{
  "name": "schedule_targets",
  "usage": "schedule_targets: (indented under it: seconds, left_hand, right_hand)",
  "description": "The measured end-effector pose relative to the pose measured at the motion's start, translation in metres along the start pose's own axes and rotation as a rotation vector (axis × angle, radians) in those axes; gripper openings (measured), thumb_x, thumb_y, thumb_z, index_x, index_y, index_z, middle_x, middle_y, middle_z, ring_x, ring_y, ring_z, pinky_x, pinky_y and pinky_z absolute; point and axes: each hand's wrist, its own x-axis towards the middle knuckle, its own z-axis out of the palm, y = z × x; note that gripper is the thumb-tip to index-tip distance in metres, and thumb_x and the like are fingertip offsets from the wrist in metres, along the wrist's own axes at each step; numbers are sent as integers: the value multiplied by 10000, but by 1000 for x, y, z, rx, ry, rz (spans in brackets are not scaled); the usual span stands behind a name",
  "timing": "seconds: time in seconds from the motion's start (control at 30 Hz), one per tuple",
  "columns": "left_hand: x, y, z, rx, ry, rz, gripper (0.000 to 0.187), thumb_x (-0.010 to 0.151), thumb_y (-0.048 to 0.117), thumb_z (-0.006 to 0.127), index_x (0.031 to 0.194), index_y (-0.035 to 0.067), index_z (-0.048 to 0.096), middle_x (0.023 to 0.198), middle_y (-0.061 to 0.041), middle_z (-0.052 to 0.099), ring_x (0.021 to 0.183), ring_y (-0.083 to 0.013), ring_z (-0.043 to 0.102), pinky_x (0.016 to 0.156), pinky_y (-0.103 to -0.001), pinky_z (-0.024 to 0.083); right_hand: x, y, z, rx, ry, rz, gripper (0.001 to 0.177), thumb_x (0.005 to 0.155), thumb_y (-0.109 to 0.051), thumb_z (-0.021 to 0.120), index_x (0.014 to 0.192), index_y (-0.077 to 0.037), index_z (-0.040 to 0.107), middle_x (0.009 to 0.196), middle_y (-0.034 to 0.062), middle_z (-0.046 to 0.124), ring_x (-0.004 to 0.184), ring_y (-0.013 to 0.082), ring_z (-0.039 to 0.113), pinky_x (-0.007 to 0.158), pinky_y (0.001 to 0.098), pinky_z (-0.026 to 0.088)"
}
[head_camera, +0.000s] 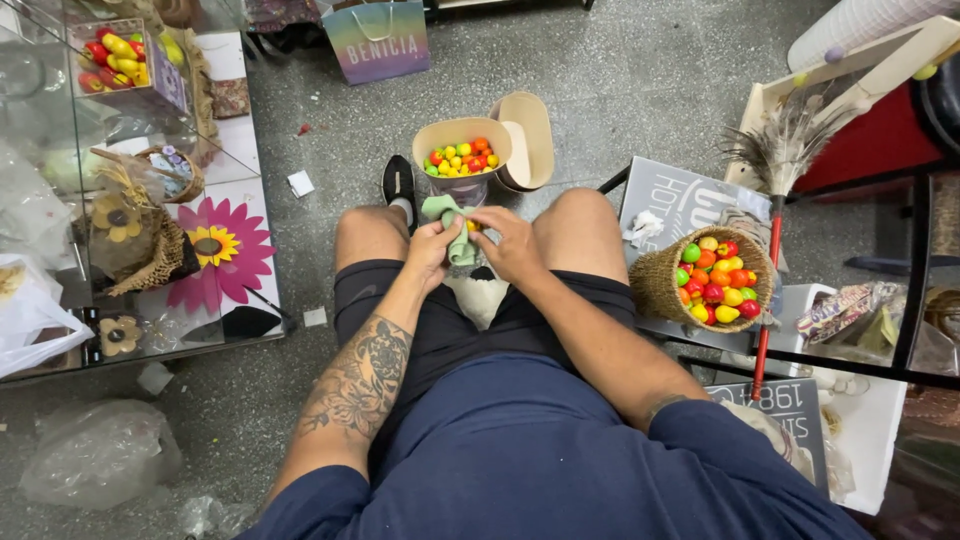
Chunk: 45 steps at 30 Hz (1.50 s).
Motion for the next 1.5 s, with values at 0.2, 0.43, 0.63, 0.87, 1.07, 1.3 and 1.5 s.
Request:
schedule_targets:
  seconds: [0.2, 0.43, 0.63, 0.87, 1.07, 1.3, 1.5]
  left_hand:
    - [1, -9, 0, -22, -22, -8, 423, 909, 286, 847, 1095, -70, 714, 914, -168, 748, 808, -231, 744, 703, -363, 638]
    - [5, -12, -4, 1, 27, 38, 357, 887, 215, 864, 1055, -68, 724, 873, -152, 747, 770, -221, 748, 680, -346, 637]
    - [4, -12, -1, -130, -46, -31, 370, 911, 245, 832, 1055, -72, 708, 876, -172, 751, 772, -254, 766, 688, -385, 651]
    - [5, -8, -3, -42, 31, 54, 384, 914, 238, 832, 1064, -90, 700, 864, -157, 749, 748, -214, 753, 663, -352, 644]
    - [-14, 6, 10, -99, -33, -3, 349, 926, 244, 809, 1037, -69, 704, 828, -143, 746, 718, -211, 757, 649, -343, 645]
    - [22, -25, -18, -48, 21, 19, 360, 920, 229, 821, 1035, -88, 697, 835, -152, 748, 705, -205, 750, 660, -337, 640]
    - [-4, 1, 6, -128, -48, -12, 349, 907, 223, 824, 1023, -82, 700, 809, -183, 751, 694, -234, 767, 650, -384, 653]
  right_hand:
    - [-6, 7, 2, -78, -80, 104, 348, 853, -35, 782, 1187, -130, 754, 1046, 82, 773, 1013, 292, 726, 878, 407, 599]
    - [-4, 5, 0, -72, -68, 105, 357, 831, -104, 830, 1172, -194, 774, 1019, 50, 783, 957, 255, 739, 873, 374, 597]
    - [-1, 1, -3, 26, -45, 42, 300, 845, -45, 803, 1128, -145, 792, 1067, 78, 757, 1033, 304, 739, 905, 418, 583]
    - [0, -4, -3, -3, -66, 66, 313, 842, -58, 815, 1138, -157, 782, 1049, 67, 783, 1015, 292, 724, 867, 393, 599]
    - [1, -3, -1, 19, -17, 64, 280, 827, -80, 840, 1089, -169, 797, 1069, 52, 754, 1010, 260, 727, 873, 373, 597]
    - [-2, 2, -1, -34, -56, 77, 293, 877, -19, 755, 1142, -145, 765, 992, 80, 767, 897, 283, 741, 817, 383, 606]
    - [-2, 3, 1, 42, -4, 41, 260, 819, -127, 873, 1065, -128, 790, 1072, 97, 745, 962, 300, 741, 840, 363, 607]
